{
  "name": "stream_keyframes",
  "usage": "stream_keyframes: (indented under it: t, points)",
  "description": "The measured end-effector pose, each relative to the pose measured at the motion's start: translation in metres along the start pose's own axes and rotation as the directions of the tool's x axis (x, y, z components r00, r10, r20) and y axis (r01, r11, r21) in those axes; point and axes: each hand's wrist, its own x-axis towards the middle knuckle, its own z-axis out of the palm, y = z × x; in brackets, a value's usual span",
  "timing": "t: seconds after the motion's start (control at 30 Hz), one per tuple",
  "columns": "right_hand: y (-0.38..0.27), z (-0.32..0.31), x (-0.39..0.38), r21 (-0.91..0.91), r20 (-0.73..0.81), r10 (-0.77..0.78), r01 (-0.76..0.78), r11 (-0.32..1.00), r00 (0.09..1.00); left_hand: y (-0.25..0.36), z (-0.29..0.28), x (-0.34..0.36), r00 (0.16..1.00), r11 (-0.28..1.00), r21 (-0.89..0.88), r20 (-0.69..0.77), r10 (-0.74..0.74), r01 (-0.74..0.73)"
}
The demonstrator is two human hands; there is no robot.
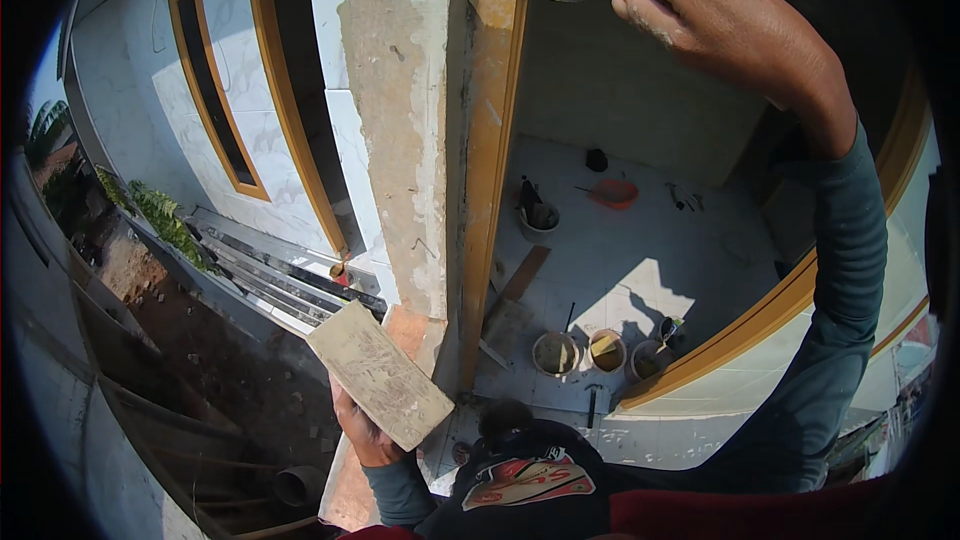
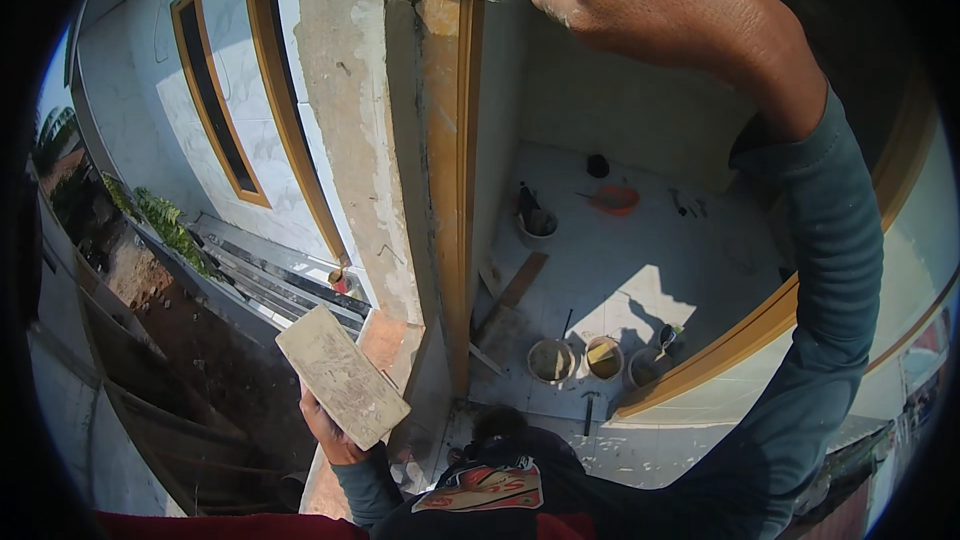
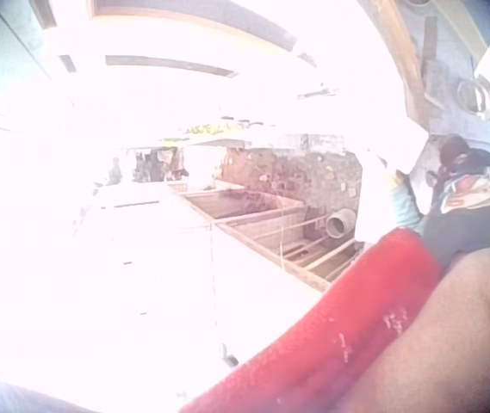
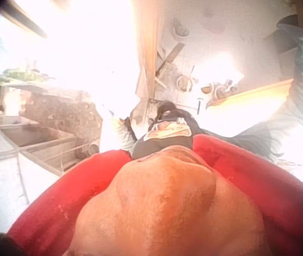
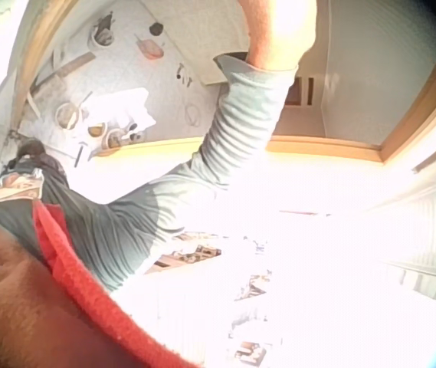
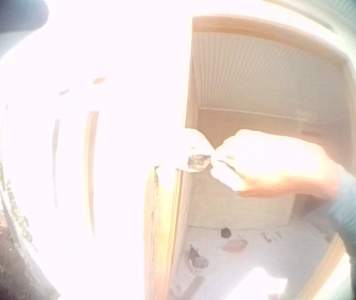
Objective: The person applies mortar to a window frame edge using a trowel and a wooden block. They scoop mortar from a bucket and smooth it along the corner while holding the wooden block as a guide.
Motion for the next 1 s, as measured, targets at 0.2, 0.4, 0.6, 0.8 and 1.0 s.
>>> stream_keyframes:
  t: [0.2,0.4,0.6,0.8,1.0]
  points:
    - [-0.009,0.015,0.003,-0.004,-0.055,0.086,-0.086,0.996,0.995,0.002,0.002,-0.002,0.999,0.999,0.043,-0.018,0.03,-0.03]
    - [-0.018,0.032,-0.026,0.117,-0.11,0.259,-0.246,0.962,0.96,0.004,0.003,0.001,0.999,0.997,0.064,-0.013,0.041,-0.04]
    - [-0.074,0.092,-0.072,0.926,0.362,0.509,-0.366,-0.096,0.781,0.006,0.01,0.001,0.997,0.996,0.043,-0.027,0.076,-0.075]
    - [-0.133,0.172,-0.053,0.518,0.314,0.289,0.092,-0.85,0.904,0.013,0.012,-0.002,0.997,0.992,0.094,0.006,0.083,-0.084]
    - [-0.189,0.203,-0.006,0.313,0.202,0.239,0.169,-0.935,0.95,0.023,0.012,-0.007,0.995,0.978,0.193,-0.045,0.09,-0.08]
